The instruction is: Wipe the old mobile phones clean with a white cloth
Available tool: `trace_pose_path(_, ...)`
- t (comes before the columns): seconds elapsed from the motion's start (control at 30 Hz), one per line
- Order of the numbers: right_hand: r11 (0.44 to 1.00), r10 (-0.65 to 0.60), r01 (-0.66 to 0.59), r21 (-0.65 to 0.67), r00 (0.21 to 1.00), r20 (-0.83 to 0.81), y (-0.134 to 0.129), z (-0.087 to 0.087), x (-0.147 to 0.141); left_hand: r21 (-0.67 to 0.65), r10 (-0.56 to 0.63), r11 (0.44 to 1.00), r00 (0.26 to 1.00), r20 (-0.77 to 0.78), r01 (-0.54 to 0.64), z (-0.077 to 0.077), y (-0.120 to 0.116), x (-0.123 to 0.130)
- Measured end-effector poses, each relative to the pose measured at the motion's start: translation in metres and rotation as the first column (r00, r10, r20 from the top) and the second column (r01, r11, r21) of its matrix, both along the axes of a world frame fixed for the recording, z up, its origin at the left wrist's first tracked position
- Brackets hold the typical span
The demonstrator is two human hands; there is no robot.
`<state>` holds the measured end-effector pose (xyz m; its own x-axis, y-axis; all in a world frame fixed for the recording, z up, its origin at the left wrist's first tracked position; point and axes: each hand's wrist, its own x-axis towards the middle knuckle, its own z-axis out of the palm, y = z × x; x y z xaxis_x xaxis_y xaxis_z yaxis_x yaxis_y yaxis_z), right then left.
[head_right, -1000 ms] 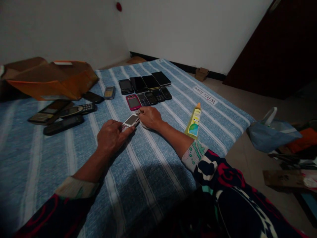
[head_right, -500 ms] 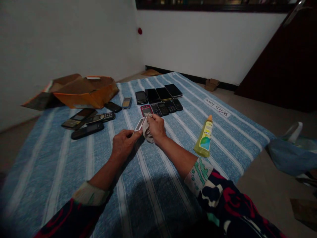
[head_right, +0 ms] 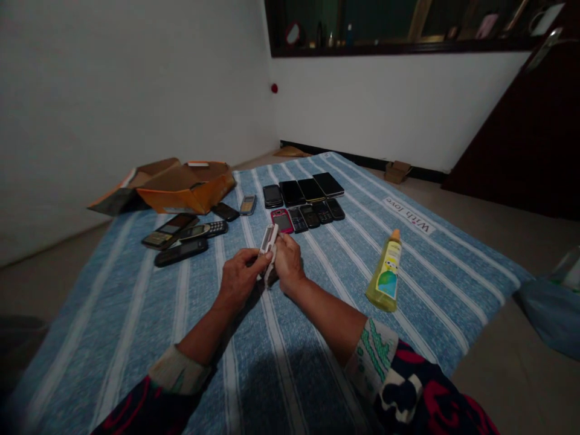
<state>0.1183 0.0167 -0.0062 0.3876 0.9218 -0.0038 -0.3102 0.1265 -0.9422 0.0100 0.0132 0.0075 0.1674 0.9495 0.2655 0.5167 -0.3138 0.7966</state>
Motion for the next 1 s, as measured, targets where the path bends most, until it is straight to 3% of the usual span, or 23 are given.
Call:
trace_pose_path(0.1, 1.000, 0.004, -0.004, 0.007, 0.999, -0.043, 0.004, 0.001, 0.006, -0.007, -0.050, 0.999, 0.998, 0.036, 0.050, 0.000, -0.003, 0.003)
trace_pose_path(0.3, 0.993, 0.111, -0.116, 0.012, 0.909, -0.401, 0.007, 0.002, 0.008, -0.056, -0.142, 0.986, 0.972, 0.189, 0.155, -0.002, -0.007, 0.008)
trace_pose_path(0.6, 0.991, 0.129, -0.118, 0.056, 0.942, -0.309, 0.003, -0.013, -0.005, -0.224, -0.045, 0.962, 0.906, 0.421, 0.152, -0.002, -0.004, 0.006)
trace_pose_path(0.77, 0.990, 0.142, -0.131, 0.055, 0.931, -0.337, 0.005, -0.010, 0.000, -0.258, -0.109, 0.929, 0.862, 0.495, 0.266, -0.005, -0.003, 0.006)
trace_pose_path(1.0, 0.987, 0.160, -0.141, 0.079, 0.922, -0.352, 0.006, -0.007, 0.005, -0.180, -0.202, 0.943, 0.911, 0.360, 0.280, -0.002, -0.004, 0.005)
